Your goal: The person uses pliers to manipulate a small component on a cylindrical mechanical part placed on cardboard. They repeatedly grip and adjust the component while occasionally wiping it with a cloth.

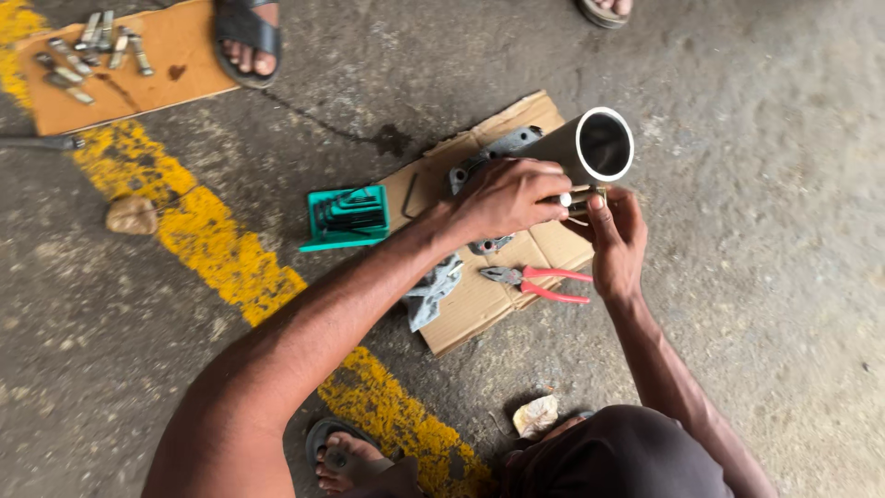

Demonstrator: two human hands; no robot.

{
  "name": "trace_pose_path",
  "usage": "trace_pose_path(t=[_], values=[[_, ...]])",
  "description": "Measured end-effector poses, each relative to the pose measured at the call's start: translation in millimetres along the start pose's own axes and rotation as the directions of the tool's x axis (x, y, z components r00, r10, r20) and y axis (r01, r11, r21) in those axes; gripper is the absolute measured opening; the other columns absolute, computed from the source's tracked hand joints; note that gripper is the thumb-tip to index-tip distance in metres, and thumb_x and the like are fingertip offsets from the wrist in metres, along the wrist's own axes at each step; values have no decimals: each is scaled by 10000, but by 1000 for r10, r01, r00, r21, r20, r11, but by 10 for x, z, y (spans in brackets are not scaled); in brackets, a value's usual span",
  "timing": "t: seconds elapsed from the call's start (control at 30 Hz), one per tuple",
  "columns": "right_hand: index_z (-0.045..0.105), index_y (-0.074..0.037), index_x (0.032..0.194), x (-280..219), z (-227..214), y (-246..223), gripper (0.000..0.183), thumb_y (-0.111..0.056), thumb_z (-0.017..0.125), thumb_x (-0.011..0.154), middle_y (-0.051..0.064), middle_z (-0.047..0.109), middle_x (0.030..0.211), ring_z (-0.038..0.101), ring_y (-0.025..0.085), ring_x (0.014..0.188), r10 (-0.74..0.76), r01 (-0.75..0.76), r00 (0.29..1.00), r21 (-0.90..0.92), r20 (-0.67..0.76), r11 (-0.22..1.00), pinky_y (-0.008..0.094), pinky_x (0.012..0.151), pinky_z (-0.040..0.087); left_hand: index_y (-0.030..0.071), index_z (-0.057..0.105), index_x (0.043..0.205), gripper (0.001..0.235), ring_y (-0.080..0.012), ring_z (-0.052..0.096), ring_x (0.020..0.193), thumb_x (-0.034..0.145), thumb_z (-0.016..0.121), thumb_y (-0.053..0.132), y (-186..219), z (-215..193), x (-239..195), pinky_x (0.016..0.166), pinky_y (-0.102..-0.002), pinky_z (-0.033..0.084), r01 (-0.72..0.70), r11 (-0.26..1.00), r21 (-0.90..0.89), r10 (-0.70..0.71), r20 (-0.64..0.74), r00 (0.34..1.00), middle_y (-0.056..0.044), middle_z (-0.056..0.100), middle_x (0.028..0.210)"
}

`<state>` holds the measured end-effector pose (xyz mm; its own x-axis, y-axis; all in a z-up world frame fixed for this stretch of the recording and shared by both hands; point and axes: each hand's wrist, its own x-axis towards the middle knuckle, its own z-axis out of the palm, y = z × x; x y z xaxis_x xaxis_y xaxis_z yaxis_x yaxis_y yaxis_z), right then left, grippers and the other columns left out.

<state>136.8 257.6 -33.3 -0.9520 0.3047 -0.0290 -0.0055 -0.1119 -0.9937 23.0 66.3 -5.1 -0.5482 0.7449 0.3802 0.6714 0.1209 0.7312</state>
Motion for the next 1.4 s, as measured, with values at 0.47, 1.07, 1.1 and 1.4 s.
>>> trace_pose_path(t=[0.47, 1.07, 1.1, 1.4], values=[[521, -3, 1322, -409, -366, 428, 302, -223, 476, 1118, 113, 661, 1125, 723, 179, 968, 71, 8, 961, 283, -268, 959, 375, 865, 661, 107, 705, 1076, 319, -225, 593, 937, 889, 747, 362, 54, 785, 314, 805, -448, 497, -303, 933, 194, 258, 227, 939, -62, 631, 990], [560, -22, 1276, -588, -519, 802, 240, -193, 492, 1122, 70, 658, 1147, 672, 148, 1019, 183, 53, 901, 517, -393, 854, 291, 840, 592, 90, 680, 987, 225, -174, 588, 802, 1089, 627, 283, 34, 1247, 343, 745, -377, 529, -261, 955, 138, 140, 568, 811, -37, 605, 924], [562, -23, 1262, -579, -520, 804, 241, -214, 504, 1128, 65, 652, 1110, 666, 146, 981, 189, 43, 899, 511, -394, 859, 301, 823, 600, 76, 689, 1011, 164, -193, 605, 922, 1102, 631, 199, 15, 1217, 445, 854, -390, 536, -400, 886, 235, 261, 460, 849, -56, 621, 1022], [521, -58, 1289, -588, -489, 598, 277, -235, 503, 1078, 39, 651, 1044, 705, 179, 954, 309, -61, 859, 516, -409, 854, 377, 832, 650, 89, 635, 1265, 667, -444, 576, 1203, 758, 823, 480, -153, 959, 820, 902, -581, 536, -339, 891, 302, 229, 344, 910, -262, 434, 1444]])
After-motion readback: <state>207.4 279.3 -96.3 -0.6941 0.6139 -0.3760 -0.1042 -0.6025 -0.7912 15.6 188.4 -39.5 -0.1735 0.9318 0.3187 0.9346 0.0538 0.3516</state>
